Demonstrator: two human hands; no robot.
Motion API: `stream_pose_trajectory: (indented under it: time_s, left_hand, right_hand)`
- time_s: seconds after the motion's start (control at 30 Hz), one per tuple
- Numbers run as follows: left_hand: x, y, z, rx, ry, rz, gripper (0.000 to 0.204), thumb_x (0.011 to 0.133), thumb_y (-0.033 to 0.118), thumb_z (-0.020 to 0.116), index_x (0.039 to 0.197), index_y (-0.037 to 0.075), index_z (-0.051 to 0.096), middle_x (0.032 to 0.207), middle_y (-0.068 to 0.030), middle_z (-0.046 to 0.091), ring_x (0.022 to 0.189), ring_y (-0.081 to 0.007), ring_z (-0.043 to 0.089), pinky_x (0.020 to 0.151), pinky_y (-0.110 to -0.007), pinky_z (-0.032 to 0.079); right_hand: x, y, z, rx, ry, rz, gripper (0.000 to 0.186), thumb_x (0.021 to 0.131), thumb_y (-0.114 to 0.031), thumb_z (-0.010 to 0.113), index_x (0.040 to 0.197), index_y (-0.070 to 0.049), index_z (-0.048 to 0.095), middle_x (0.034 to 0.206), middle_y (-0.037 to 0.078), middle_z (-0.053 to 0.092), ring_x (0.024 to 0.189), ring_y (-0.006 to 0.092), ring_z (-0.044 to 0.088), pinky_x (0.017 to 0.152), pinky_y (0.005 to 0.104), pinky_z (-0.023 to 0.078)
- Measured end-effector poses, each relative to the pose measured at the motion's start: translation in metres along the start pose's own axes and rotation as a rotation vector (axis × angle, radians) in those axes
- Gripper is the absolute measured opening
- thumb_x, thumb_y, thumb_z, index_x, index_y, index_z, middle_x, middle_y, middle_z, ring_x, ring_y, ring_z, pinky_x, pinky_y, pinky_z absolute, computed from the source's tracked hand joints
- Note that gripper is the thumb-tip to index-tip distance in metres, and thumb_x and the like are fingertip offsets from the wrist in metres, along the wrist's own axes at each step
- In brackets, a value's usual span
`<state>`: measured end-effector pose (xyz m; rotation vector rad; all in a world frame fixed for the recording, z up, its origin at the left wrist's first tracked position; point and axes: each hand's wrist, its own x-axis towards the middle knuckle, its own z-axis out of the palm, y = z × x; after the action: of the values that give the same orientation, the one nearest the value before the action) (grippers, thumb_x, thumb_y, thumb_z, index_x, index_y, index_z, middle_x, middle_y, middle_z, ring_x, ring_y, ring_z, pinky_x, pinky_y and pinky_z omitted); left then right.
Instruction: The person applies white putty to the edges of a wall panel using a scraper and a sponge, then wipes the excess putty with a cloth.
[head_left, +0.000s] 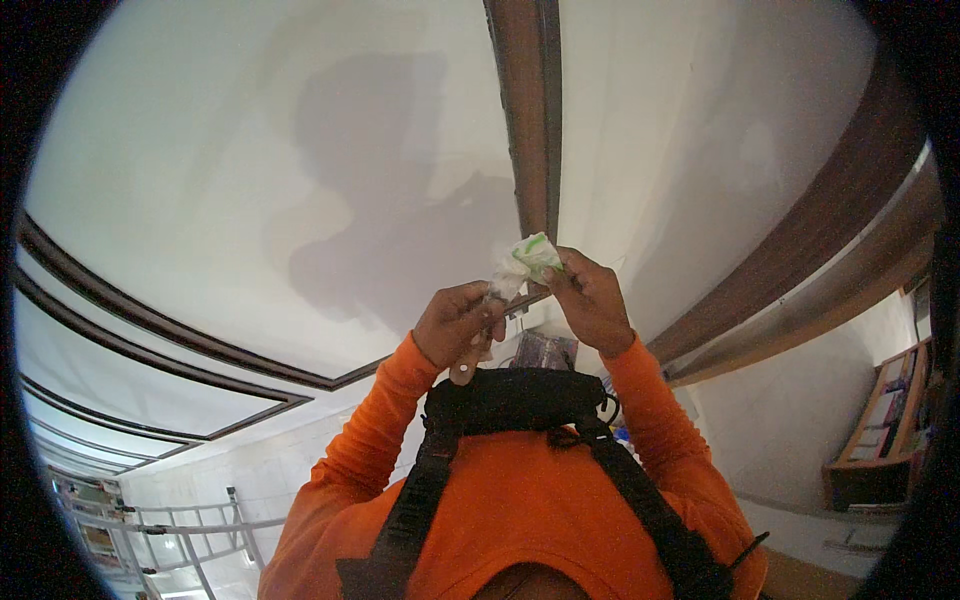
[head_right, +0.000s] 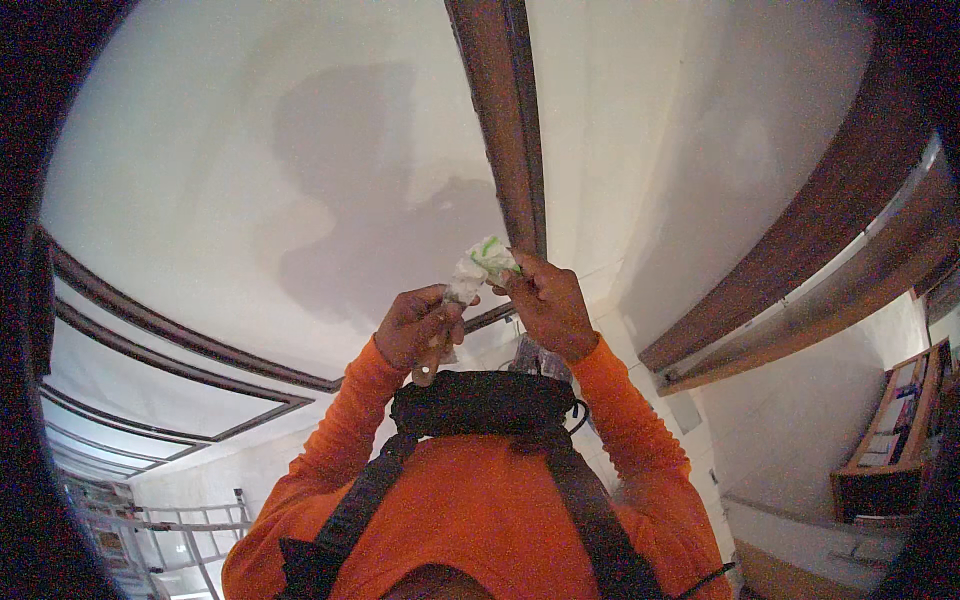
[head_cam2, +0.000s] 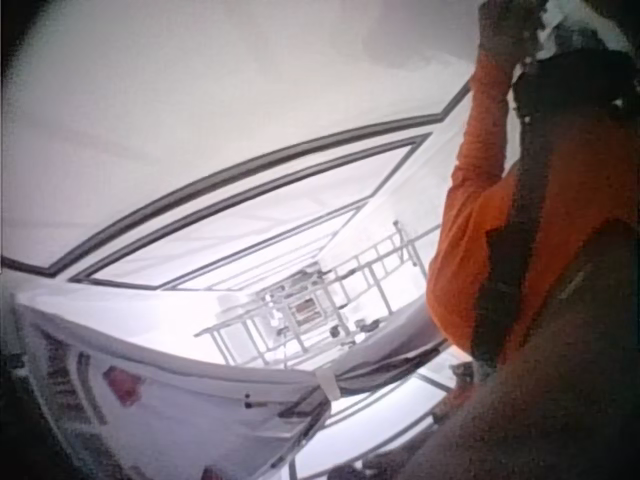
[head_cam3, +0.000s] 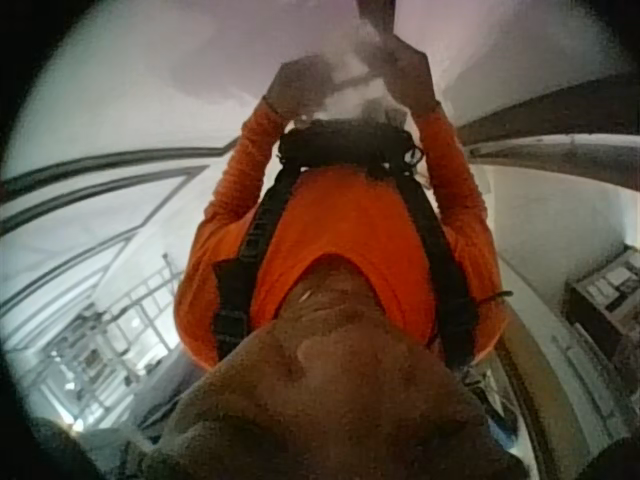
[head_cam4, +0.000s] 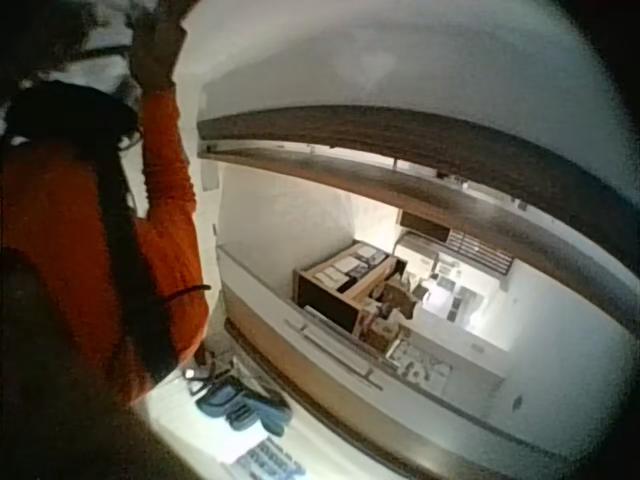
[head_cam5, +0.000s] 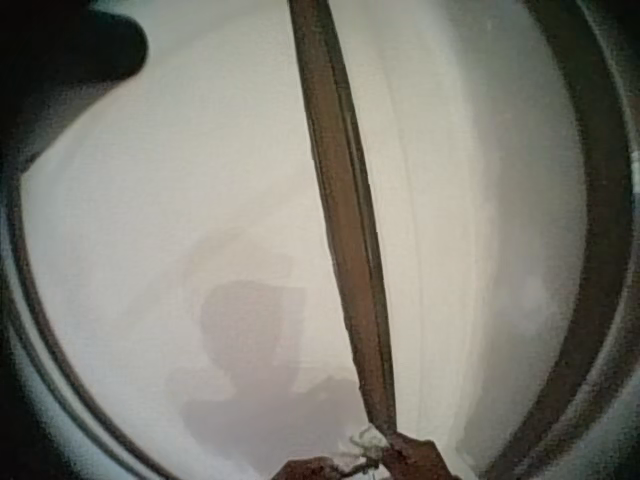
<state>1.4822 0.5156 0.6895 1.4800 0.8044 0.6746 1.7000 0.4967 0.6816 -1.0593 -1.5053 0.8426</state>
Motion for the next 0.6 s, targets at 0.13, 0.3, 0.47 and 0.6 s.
stream_pose_trajectory:
  time_s: [0.13,0.3,0.47,0.6]
  left_hand:
    - [-0.001,0.004,0.003,-0.017,-0.010,-0.039,0.025,0.094,0.020,0.052,0.108,0.002,0.061,0.068,-0.0028,0.060,0.054,-0.0079,0.052,0.050,-0.023,0.043]
    - [-0.002,0.007,0.002,0.082,-0.013,0.001,0.026,0.093,0.022,0.052,0.109,0.003,0.061,0.067,-0.0020,0.060,0.054,-0.0073,0.052,0.050,-0.022,0.043]
    - [0.001,0.014,0.003,0.072,-0.023,0.026,0.028,0.093,0.023,0.053,0.109,0.002,0.061,0.067,-0.0022,0.060,0.053,-0.0071,0.052,0.050,-0.022,0.044]
    - [-0.006,0.017,-0.004,-0.036,0.030,0.019,0.025,0.093,0.020,0.051,0.107,0.001,0.060,0.067,-0.0028,0.059,0.052,-0.0073,0.052,0.049,-0.022,0.044]
  right_hand:
    - [-0.006,0.006,0.003,-0.027,0.007,-0.096,0.028,0.092,-0.011,0.051,0.118,-0.003,0.057,0.089,0.014,0.069,0.080,0.0175,0.068,0.071,0.0293,0.052]
    - [-0.006,0.010,0.002,-0.260,-0.024,-0.198,0.030,0.090,-0.008,0.053,0.119,-0.005,0.057,0.091,0.017,0.067,0.080,0.0226,0.069,0.073,0.0323,0.053]
    - [-0.006,0.037,0.002,-0.454,-0.050,-0.375,0.029,0.089,-0.007,0.052,0.118,-0.005,0.058,0.097,0.019,0.066,0.085,0.0253,0.068,0.077,0.0347,0.052]
    - [-0.003,0.020,-0.004,0.037,-0.086,-0.015,0.027,0.091,-0.007,0.051,0.116,-0.003,0.060,0.111,0.016,0.064,0.097,0.0239,0.064,0.086,0.0337,0.050]
